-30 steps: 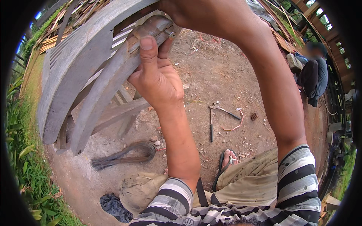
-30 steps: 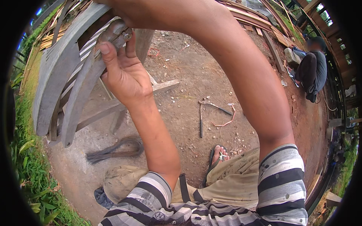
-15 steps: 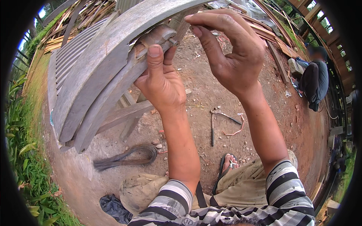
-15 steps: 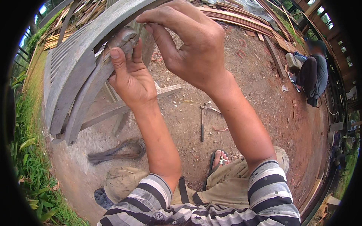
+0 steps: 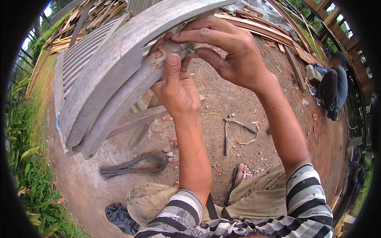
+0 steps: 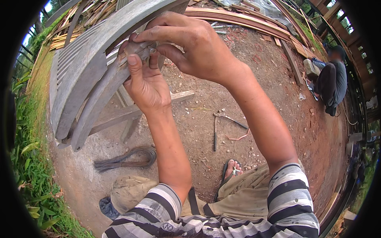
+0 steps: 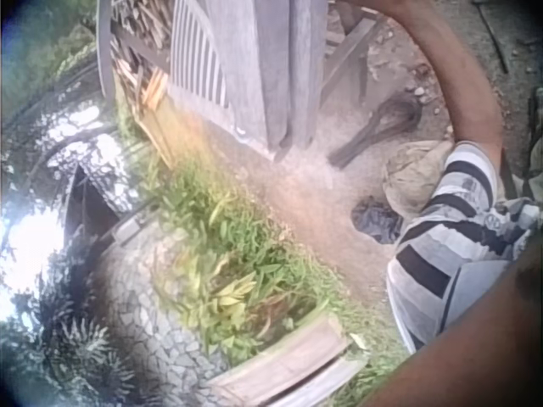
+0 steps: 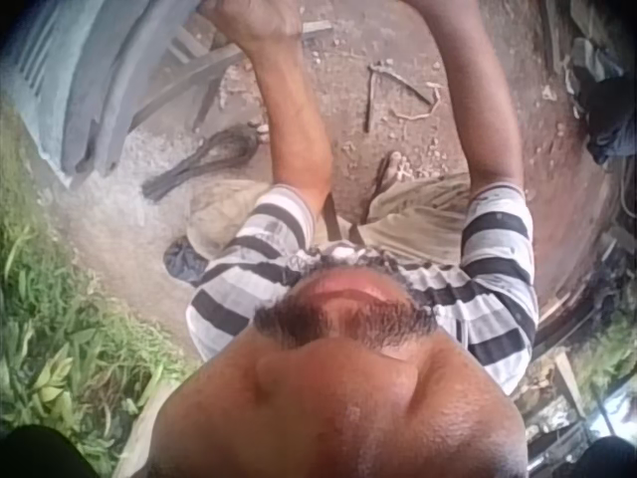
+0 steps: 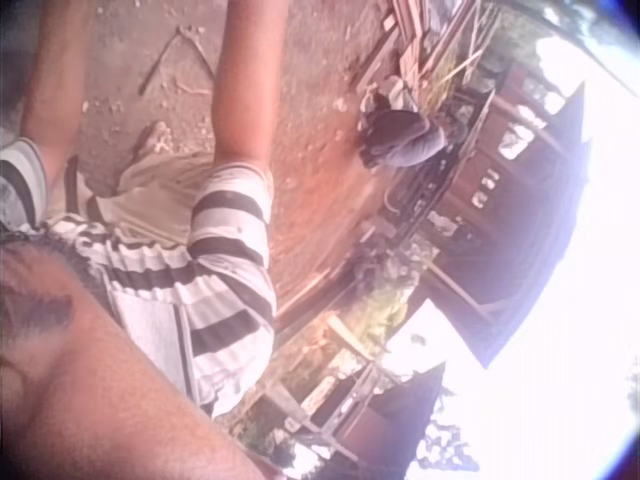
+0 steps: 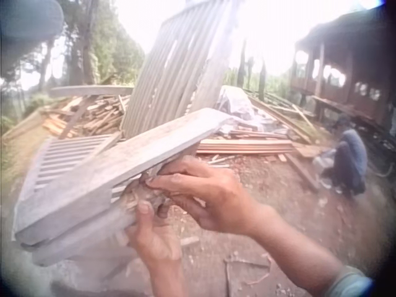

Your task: The person is repairing a wooden chair by removing a nail with pliers, inserting a wooden dowel, and applying glue to secure the joint.

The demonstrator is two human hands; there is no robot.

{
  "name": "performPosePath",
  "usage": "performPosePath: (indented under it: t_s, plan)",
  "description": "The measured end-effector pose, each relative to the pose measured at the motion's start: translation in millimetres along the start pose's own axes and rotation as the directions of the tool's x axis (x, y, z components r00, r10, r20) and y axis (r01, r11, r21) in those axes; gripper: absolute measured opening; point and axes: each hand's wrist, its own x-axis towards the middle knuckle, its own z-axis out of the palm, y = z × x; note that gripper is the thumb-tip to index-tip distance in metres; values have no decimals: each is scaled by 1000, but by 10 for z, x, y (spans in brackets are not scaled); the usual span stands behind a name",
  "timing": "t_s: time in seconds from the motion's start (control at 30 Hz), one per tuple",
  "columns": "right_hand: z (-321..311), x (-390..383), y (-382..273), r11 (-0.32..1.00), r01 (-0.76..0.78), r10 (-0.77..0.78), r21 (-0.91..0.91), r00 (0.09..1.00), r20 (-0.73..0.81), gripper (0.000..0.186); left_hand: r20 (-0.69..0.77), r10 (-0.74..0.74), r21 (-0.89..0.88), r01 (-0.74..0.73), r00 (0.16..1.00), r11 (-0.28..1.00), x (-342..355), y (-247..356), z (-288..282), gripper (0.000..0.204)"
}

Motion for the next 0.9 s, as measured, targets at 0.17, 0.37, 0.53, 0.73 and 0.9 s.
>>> performPosePath:
  t_s: [0.17, 0.37, 0.53, 0.73, 0.9]
  plan:
    - [48, -35, 3, 1000, -15, 15, 23, 1000, 4, 40, -2, -1, 22, 1, 1000, 1000, -25, -13, -27, 52]
    - [176, -170, 91, 998, -14, 17, 62, 999, -37, 44, -1, -24, 43, 24, 1000, 999, -81, -26, -73, 49]
    - [246, -189, 51, 994, -73, 79, 82, 994, -73, 46, 12, -21, 78, 20, 1000, 997, -82, -40, -97, 49]
    - [283, -277, 93, 989, -87, 94, 119, 994, -61, 44, 32, -10, 116, 6, 999, 993, -124, -69, -132, 51]
    - [322, -375, 236, 981, -50, 60, 190, 997, -51, 40, -12, -85, 161, 86, 996, 983, -198, -100, -222, 52]
